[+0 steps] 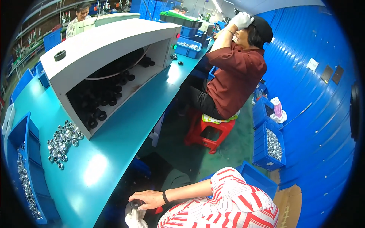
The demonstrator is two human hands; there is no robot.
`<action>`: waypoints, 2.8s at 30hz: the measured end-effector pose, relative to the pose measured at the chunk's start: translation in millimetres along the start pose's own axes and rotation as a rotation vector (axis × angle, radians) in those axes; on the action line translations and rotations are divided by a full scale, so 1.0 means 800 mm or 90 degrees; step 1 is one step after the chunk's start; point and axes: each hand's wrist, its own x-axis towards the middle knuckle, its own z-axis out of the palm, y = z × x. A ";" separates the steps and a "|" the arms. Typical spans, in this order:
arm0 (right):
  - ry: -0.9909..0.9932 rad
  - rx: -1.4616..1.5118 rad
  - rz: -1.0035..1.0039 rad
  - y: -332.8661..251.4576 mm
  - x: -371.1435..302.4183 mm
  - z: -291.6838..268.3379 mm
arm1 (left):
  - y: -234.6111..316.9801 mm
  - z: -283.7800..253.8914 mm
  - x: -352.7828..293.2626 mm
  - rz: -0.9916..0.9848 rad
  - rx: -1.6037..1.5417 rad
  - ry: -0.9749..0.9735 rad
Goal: Assembling small toy wheels by inserting metal bearings into plastic rims on a factory workbench.
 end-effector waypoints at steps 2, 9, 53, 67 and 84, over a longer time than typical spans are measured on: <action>-0.004 -0.004 0.008 0.006 0.000 0.004 | -0.028 0.000 0.000 0.074 0.065 0.017; -0.006 0.003 0.002 0.007 0.006 0.007 | -0.017 -0.003 0.000 0.023 0.069 0.060; 0.028 0.245 -0.058 -0.012 0.027 0.022 | 0.058 -0.024 0.002 -0.319 -0.735 0.226; 0.004 0.210 -0.056 -0.011 0.033 0.022 | 0.051 -0.030 -0.005 -0.311 -0.700 0.213; 0.082 -0.118 -0.191 -0.035 0.034 0.023 | 0.051 -0.026 -0.002 -0.270 -0.849 0.097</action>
